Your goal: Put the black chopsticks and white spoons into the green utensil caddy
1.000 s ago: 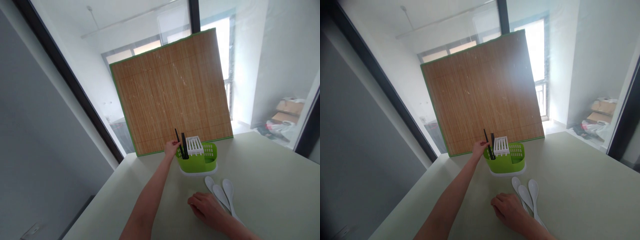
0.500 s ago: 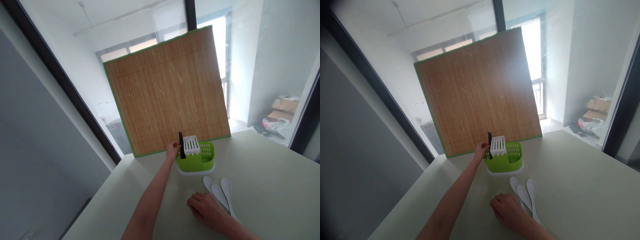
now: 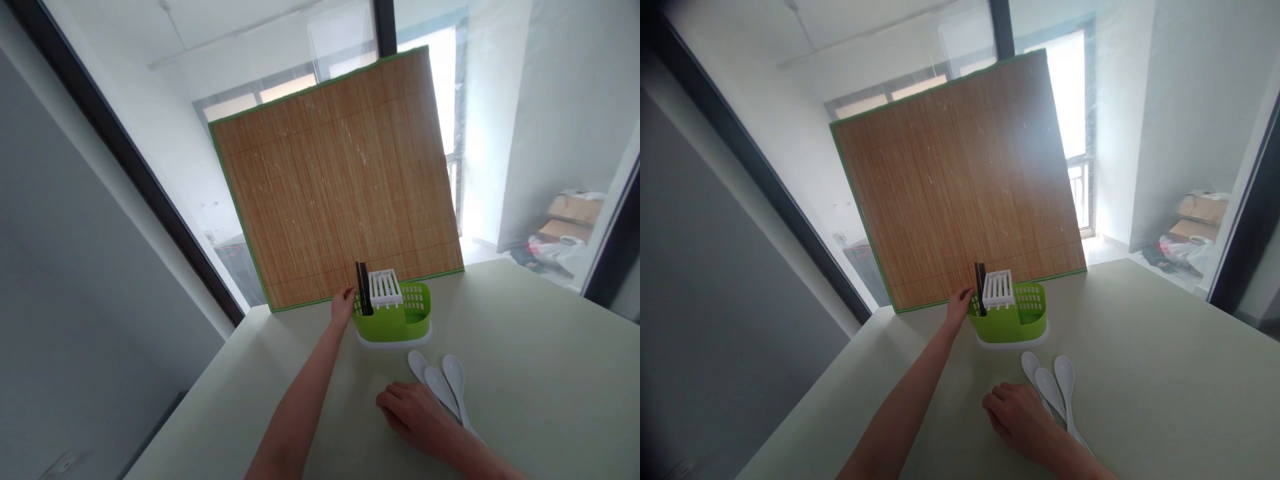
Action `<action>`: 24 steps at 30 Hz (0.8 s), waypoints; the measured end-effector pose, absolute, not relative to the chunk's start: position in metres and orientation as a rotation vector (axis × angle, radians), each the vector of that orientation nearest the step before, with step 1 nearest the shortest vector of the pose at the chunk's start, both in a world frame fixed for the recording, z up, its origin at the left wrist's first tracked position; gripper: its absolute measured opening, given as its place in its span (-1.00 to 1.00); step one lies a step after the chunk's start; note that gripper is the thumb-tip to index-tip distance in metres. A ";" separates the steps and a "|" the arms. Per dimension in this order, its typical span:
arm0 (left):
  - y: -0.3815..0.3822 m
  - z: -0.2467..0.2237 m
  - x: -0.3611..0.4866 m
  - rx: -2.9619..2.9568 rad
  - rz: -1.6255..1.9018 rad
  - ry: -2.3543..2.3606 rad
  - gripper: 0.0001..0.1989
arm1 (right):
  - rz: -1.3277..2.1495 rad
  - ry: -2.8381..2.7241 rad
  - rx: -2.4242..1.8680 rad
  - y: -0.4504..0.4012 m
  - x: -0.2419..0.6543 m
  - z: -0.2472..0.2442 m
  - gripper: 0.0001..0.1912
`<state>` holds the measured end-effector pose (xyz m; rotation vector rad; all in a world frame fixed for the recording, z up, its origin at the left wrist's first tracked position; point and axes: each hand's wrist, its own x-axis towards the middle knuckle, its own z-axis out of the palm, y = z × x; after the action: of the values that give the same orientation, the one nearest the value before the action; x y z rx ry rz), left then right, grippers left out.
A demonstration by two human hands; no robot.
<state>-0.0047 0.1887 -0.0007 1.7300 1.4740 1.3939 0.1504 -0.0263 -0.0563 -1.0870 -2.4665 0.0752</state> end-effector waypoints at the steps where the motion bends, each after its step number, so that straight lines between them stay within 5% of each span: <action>1: 0.186 0.000 -0.006 1.717 1.416 1.475 -0.82 | 0.079 -2.469 -1.095 -0.026 0.151 -0.055 -0.86; 7: 0.140 -0.005 -0.020 1.566 1.700 1.558 -0.69 | 0.103 -2.349 -1.309 -0.019 0.168 -0.047 -0.85; 10: 0.097 -0.021 -0.024 1.490 1.814 1.529 -0.70 | 0.057 -2.162 -1.559 -0.008 0.190 -0.044 -0.67; 24: 0.008 -0.079 0.005 1.587 1.386 1.386 -0.76 | 0.134 -2.108 -1.879 0.018 0.211 -0.064 -0.81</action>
<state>0.0055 0.0080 -0.0787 1.5869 1.3858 1.3861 0.2109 0.0178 -0.0638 -1.8792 -2.1082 0.1341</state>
